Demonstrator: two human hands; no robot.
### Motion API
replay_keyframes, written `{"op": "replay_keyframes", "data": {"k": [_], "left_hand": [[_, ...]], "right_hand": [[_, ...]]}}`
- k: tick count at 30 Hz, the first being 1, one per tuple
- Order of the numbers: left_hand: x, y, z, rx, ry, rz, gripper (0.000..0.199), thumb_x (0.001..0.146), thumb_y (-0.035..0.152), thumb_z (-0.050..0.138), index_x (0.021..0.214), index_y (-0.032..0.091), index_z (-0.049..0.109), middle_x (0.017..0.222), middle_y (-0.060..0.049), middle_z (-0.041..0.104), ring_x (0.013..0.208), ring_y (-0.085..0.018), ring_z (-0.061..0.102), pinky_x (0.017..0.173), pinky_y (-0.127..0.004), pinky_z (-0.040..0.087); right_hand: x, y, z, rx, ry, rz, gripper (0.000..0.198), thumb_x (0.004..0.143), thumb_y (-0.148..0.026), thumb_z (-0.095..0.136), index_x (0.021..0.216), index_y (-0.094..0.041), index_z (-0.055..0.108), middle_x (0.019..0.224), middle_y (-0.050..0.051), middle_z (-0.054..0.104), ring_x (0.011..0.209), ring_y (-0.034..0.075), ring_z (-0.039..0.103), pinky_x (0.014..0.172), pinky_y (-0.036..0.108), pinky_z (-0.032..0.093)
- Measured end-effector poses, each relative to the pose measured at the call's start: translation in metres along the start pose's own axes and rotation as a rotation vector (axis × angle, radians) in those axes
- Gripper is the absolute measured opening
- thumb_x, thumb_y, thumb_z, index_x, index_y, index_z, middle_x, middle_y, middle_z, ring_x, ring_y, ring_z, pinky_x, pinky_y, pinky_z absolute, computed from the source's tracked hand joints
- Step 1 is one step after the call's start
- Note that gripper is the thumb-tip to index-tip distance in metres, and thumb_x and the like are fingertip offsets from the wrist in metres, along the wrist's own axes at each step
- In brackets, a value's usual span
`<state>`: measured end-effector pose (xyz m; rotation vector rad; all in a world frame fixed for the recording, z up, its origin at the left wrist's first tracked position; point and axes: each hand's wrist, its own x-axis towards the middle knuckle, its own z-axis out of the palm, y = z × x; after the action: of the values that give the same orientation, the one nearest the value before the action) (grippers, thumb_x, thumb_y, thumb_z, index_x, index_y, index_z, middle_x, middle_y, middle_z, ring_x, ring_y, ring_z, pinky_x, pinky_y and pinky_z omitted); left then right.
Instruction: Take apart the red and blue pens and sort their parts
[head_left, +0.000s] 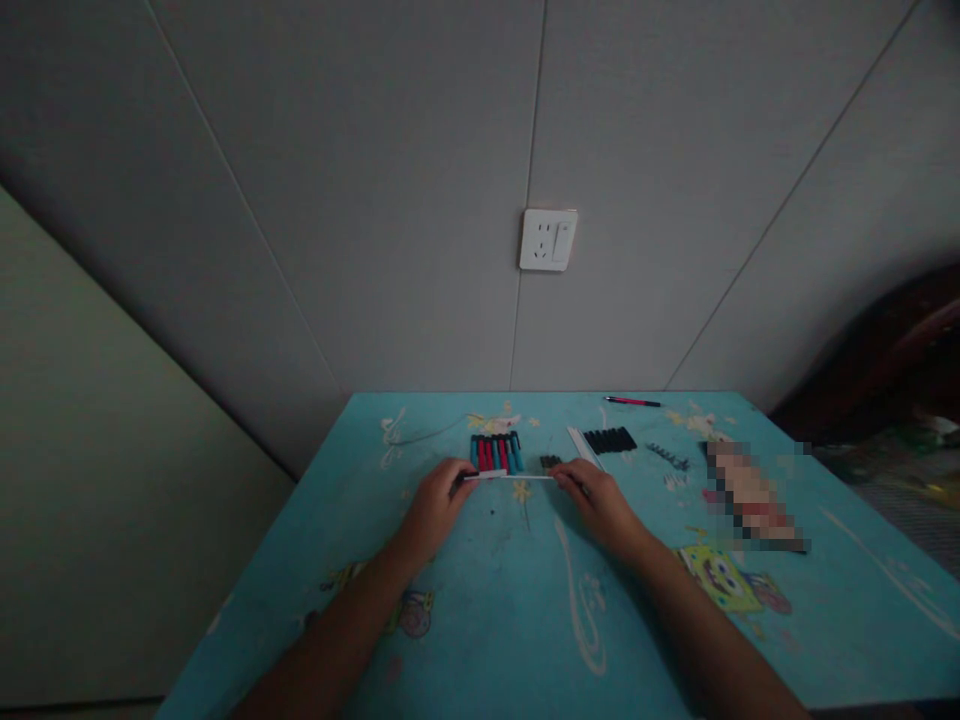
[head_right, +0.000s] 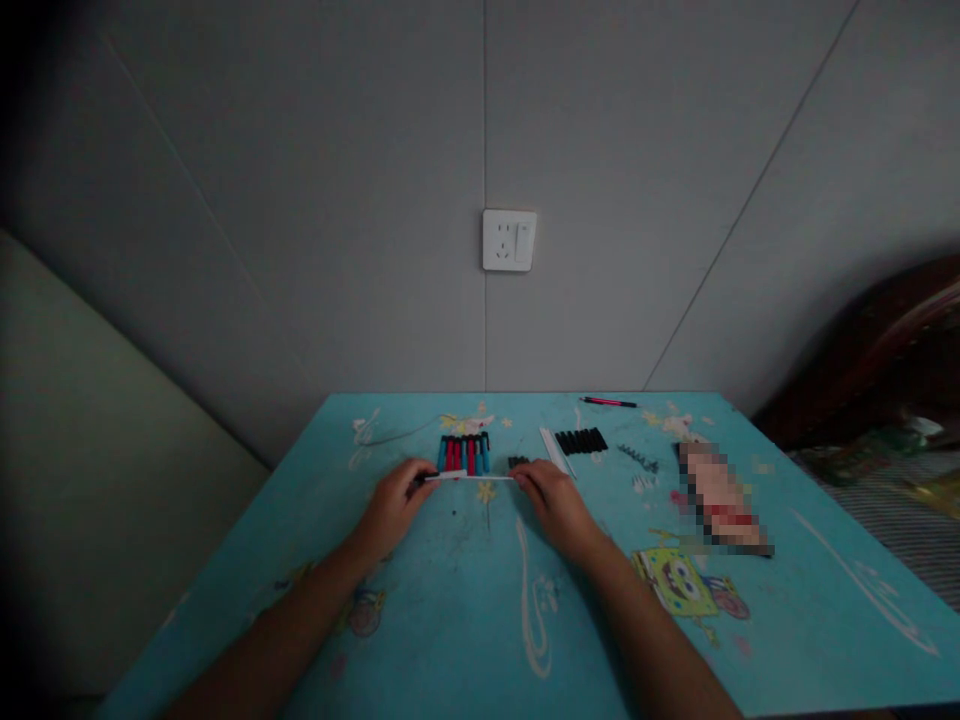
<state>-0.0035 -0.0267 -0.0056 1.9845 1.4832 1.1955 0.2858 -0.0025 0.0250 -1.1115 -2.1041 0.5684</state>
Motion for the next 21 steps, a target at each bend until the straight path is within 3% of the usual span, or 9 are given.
{"op": "replay_keyframes", "data": {"k": [21], "left_hand": [[-0.001,-0.002,0.002,-0.022,-0.025,-0.001,0.014,0.091,0.027,0.057,0.102,0.021,0.063,0.098,-0.004,0.068,0.092,-0.019,0.064,0.084,-0.032,0.050]], "right_hand": [[-0.001,0.006,0.006,-0.059,0.041,-0.016,0.029,0.100,-0.032,0.040,0.103,-0.020,0.066,0.098,0.008,0.068,0.093,0.021,0.063,0.087,0.034,0.047]]}}
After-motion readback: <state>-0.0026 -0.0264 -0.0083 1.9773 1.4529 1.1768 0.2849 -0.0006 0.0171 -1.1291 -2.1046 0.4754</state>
